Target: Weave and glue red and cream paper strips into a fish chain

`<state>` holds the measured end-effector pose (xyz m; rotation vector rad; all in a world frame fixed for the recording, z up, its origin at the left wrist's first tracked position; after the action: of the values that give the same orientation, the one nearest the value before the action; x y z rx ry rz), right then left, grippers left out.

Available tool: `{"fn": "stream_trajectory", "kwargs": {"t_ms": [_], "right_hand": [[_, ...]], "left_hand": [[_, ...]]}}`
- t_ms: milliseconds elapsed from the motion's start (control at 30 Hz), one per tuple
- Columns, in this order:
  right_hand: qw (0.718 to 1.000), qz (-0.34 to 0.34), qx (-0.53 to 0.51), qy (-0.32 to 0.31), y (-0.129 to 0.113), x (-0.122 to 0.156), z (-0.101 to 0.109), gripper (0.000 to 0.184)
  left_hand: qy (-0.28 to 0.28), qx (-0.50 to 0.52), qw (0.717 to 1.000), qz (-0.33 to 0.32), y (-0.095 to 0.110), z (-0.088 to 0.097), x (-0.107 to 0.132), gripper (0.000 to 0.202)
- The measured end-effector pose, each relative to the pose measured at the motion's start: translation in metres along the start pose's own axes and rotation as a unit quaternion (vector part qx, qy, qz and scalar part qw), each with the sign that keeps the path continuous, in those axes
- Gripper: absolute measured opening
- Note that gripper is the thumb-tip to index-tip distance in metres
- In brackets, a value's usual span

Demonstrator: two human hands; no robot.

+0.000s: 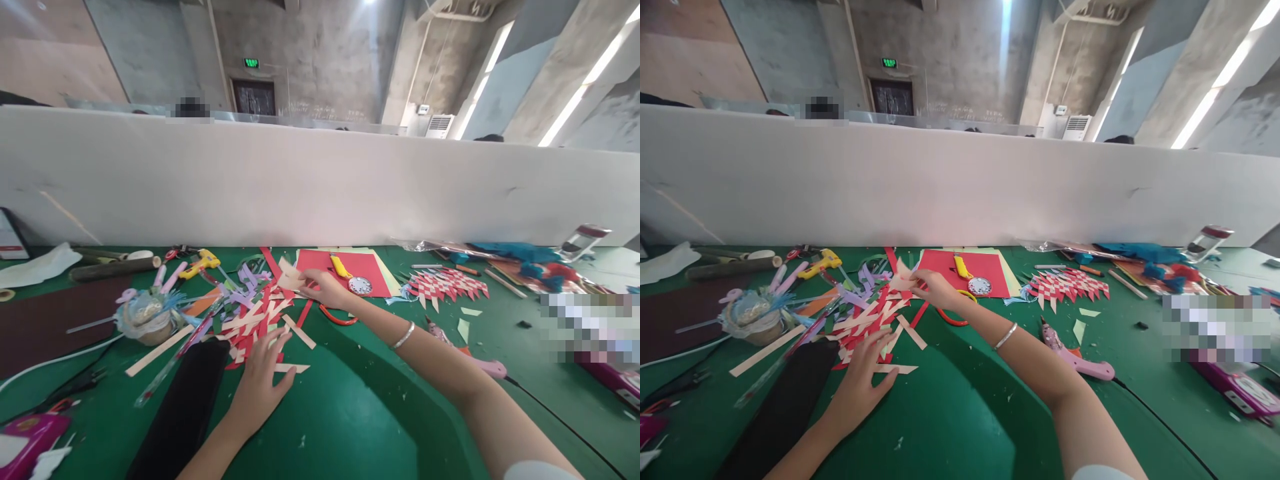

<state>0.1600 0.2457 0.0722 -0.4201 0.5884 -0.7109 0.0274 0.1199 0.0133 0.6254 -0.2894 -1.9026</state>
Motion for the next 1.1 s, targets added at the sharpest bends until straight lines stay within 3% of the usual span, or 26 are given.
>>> {"fn": "stream_trajectory", "kwargs": {"t_ms": [100, 267, 333, 467, 633, 767, 900, 1000, 1033, 1100], "right_hand": [[1.0, 0.016, -0.007, 0.016, -0.015, 0.01, 0.021, 0.017], [0.999, 0.008, 0.011, 0.05, -0.026, 0.028, 0.042, 0.02], [0.995, -0.015, 0.043, 0.092, -0.024, 0.036, 0.051, 0.02], [0.976, -0.051, 0.102, 0.185, -0.023, 0.053, 0.075, 0.019], [0.968, -0.077, 0.118, 0.209, -0.032, 0.07, 0.092, 0.024], [0.976, -0.081, 0.121, 0.16, -0.04, 0.08, 0.082, 0.021], [0.974, -0.031, 0.196, 0.111, -0.054, 0.094, 0.063, 0.024], [0.944, 0.089, 0.309, 0.072, -0.077, 0.104, 0.043, 0.027], [0.928, 0.133, 0.343, 0.058, -0.085, 0.107, 0.034, 0.027], [0.898, 0.211, 0.383, 0.045, -0.098, 0.112, 0.02, 0.025]], "left_hand": [[0.025, -0.007, 1.0, 0.017, 0.0, 0.009, -0.004, 0.049], [-0.162, -0.074, 0.978, -0.109, 0.015, -0.022, 0.004, 0.058], [-0.191, -0.105, 0.97, -0.106, 0.01, -0.033, 0.007, 0.064], [-0.165, -0.161, 0.973, -0.031, -0.006, -0.042, 0.0, 0.069], [-0.112, -0.16, 0.98, 0.032, -0.018, -0.046, -0.022, 0.071], [-0.026, -0.106, 0.991, 0.077, -0.025, -0.039, -0.04, 0.069], [0.006, -0.059, 0.994, 0.094, -0.015, -0.023, -0.045, 0.055], [-0.023, 0.055, 0.994, 0.095, 0.005, -0.006, -0.04, 0.05], [-0.088, 0.229, 0.964, 0.105, 0.015, -0.009, -0.036, 0.052], [-0.161, 0.315, 0.93, 0.097, 0.036, -0.007, -0.027, 0.063]]}}
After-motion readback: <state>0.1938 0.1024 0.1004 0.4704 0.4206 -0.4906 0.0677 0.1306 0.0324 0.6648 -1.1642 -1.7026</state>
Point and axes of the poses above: each hand's wrist, its own x-axis away from the middle knuckle, its own z-axis out of the back of the hand, y = z × x, the point moved 7 cm from there along -x, towards the middle knuckle, and after that the axes turned 2 degrees about z, right-handed, at the moved point
